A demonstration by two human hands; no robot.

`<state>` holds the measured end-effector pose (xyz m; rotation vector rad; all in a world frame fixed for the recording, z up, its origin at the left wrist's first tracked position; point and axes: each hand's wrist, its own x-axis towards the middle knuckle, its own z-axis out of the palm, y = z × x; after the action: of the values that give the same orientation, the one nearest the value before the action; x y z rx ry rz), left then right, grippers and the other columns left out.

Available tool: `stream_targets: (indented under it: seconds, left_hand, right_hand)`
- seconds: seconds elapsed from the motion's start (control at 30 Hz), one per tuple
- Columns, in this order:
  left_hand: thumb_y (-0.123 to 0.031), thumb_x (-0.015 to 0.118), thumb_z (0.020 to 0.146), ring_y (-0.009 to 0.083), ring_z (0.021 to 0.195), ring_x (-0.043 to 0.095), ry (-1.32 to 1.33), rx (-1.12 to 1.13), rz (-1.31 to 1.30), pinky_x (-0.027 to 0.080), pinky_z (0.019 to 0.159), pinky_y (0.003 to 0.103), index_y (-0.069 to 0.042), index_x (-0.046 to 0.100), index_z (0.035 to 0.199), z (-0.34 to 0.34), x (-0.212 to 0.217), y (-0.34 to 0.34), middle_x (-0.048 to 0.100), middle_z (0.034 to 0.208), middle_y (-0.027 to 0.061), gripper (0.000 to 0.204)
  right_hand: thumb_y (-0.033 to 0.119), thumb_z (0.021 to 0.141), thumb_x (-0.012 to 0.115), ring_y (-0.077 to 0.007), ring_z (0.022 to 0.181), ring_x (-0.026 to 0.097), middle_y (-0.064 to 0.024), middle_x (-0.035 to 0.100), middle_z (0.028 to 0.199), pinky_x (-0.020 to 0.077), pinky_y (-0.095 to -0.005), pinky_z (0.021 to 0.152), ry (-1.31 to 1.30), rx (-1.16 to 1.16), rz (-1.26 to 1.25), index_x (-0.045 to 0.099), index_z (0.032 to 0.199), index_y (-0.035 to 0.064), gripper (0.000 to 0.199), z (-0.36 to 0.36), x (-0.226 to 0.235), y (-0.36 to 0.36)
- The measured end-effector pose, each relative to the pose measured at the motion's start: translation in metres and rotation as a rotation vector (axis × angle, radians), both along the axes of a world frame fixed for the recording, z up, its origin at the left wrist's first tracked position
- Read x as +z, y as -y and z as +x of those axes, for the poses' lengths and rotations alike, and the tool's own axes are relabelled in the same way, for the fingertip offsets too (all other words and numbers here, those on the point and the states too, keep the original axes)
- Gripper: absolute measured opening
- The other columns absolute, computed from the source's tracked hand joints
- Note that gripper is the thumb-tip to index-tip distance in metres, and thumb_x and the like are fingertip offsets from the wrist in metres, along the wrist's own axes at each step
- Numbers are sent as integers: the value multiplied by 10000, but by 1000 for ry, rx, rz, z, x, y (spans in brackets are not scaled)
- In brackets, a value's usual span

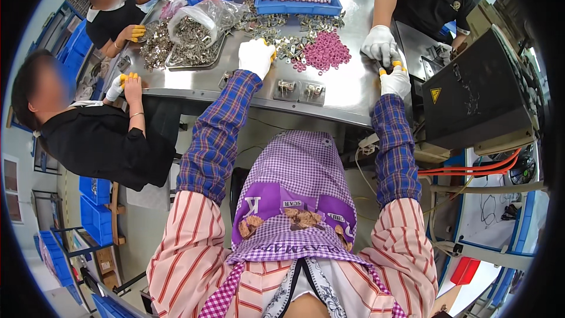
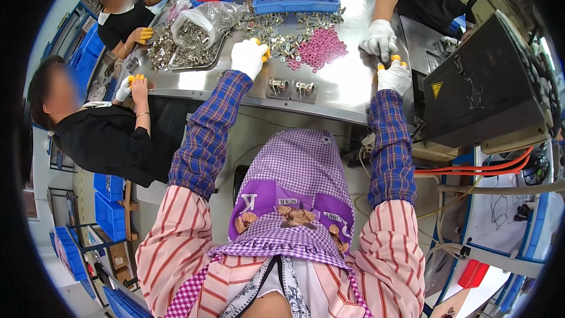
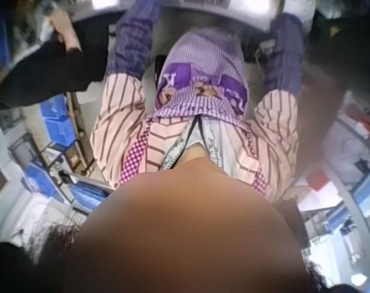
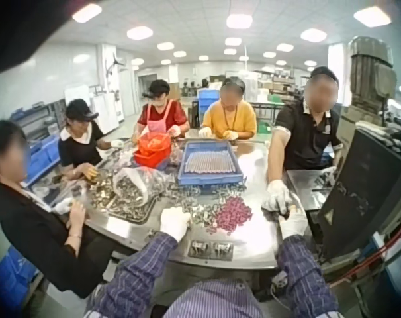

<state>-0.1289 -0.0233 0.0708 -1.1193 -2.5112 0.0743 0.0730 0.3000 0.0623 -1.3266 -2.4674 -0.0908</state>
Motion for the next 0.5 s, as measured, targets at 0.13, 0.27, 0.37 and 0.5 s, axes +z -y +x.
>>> stream_targets:
  seconds: [0.13, 0.27, 0.37, 0.5]
  left_hand:
    - [-175, 565, 809, 314, 811, 632, 304, 35, 458, 482, 690, 428, -165, 627, 1045, 26, 5, 6, 653, 902, 127, 245]
    - [-170, 540, 838, 342, 820, 633, 430, 56, 802, 487, 710, 439, -145, 600, 1076, 60, -11, 13, 660, 927, 140, 247]
    - [-172, 525, 856, 353, 830, 633, 543, 148, 937, 490, 721, 441, -132, 589, 1086, 68, -41, 18, 663, 946, 145, 242]
    - [-183, 506, 882, 360, 850, 633, 744, 378, 994, 494, 738, 434, -115, 586, 1084, 74, -63, 20, 665, 977, 147, 228]
  right_hand:
    - [400, 811, 643, -255, 826, 608, -86, 595, 961, 501, -352, 714, -46, 23, -13, 614, 1057, 108, 383, 0, -2, -4]
    - [400, 810, 642, -255, 820, 607, -83, 591, 960, 501, -355, 718, -43, 6, 2, 613, 1062, 116, 382, -2, -11, -22]
    - [399, 811, 643, -256, 836, 612, -76, 604, 976, 500, -350, 742, 25, 8, 24, 606, 1094, 120, 399, -8, -4, -7]
    - [393, 813, 644, -259, 892, 628, -57, 646, 1025, 496, -332, 814, 203, 16, 85, 588, 1182, 126, 459, -29, 17, 38]
